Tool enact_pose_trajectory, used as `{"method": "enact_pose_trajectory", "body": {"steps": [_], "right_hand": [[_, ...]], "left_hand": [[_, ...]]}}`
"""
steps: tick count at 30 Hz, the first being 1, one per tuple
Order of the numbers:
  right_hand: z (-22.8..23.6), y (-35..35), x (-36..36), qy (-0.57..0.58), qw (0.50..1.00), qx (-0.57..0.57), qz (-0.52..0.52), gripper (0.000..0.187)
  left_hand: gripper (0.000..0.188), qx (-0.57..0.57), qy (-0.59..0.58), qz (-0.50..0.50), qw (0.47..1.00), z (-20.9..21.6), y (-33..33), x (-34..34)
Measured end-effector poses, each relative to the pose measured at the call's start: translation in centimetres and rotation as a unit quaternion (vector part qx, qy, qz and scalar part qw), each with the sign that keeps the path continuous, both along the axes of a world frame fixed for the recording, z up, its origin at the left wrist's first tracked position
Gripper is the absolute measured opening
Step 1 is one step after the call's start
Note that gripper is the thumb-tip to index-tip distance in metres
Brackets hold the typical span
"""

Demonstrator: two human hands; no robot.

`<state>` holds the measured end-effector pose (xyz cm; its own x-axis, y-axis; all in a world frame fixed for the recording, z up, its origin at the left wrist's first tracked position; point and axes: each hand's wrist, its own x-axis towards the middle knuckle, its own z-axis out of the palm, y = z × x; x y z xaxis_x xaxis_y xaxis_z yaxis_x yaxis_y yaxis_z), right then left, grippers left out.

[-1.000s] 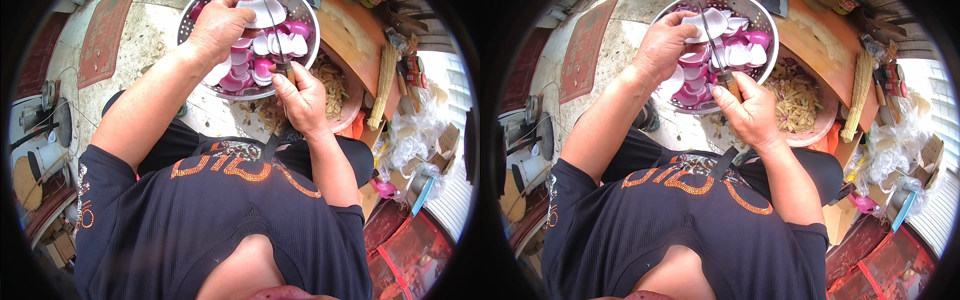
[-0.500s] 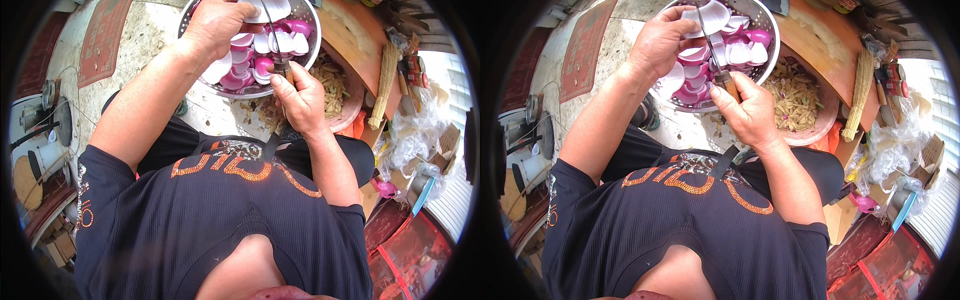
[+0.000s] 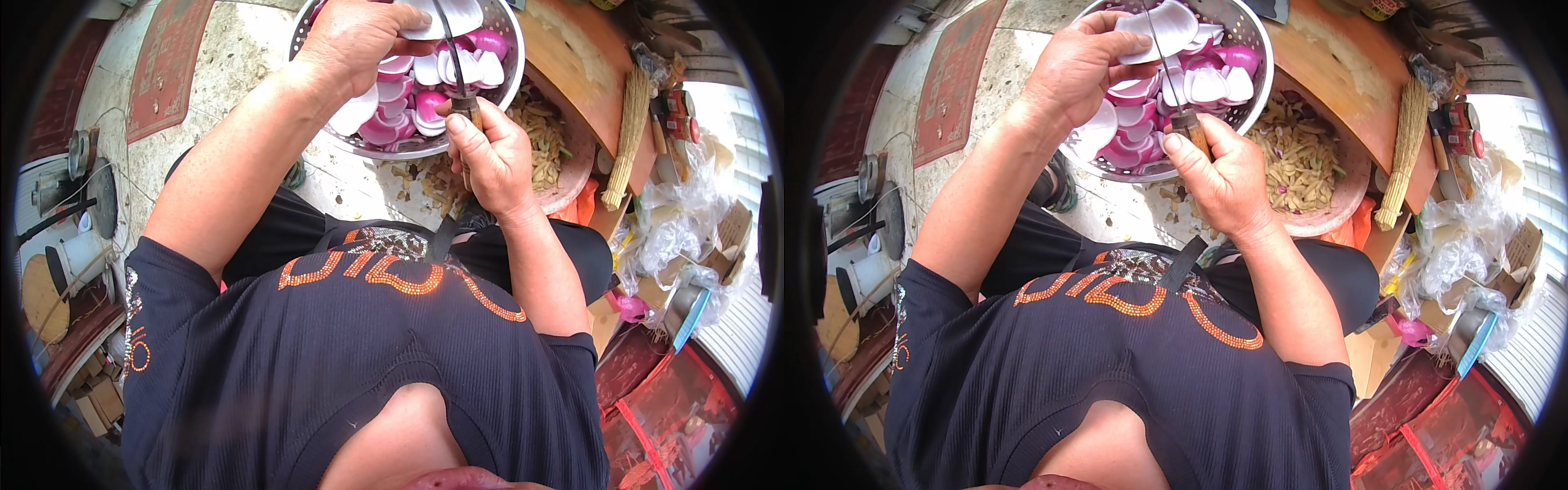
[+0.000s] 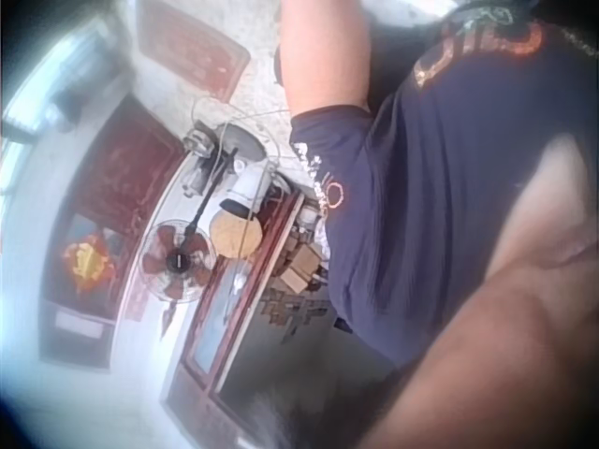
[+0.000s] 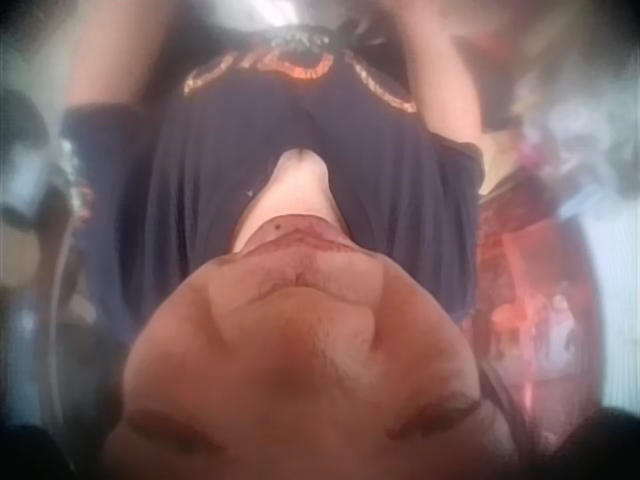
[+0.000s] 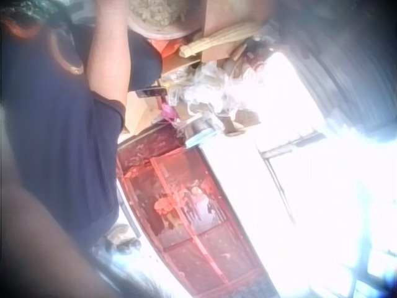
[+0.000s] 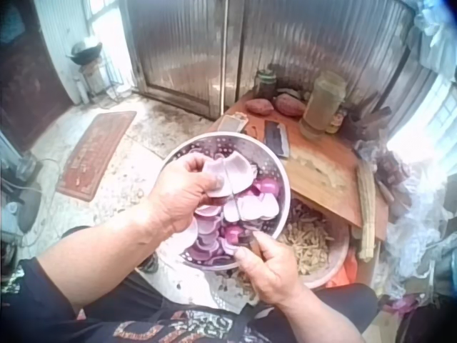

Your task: The person sits on the floor and slices red onions into thin rings using a small knife. They separate the onion layers by hand and place the slices into a metal colander.

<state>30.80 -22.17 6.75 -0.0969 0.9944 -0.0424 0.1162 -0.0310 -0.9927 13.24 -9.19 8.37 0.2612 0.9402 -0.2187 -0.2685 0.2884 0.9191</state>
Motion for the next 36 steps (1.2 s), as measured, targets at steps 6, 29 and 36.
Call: {"method": "enact_pose_trajectory", "body": {"steps": [6, 29, 36], "right_hand": [[0.2, 0.4, 0.0, 0.026, 0.999, -0.044, -0.018, 0.031], [0.6, 1.3, 1.4, 0.053, 0.992, -0.052, -0.107, 0.027], [0.8, 0.8, 0.7, 0.021, 0.996, -0.049, -0.069, 0.028]], "left_hand": [[0.023, -0.032, 0.017, -0.074, 0.997, 0.2, -1.1, -0.1], [0.032, 0.254, 0.38, -0.08, 0.886, 1.4, 3.2, -2.4], [0.035, 0.157, 0.535, -0.154, 0.816, 1.3, 1.3, -5.6]]}}
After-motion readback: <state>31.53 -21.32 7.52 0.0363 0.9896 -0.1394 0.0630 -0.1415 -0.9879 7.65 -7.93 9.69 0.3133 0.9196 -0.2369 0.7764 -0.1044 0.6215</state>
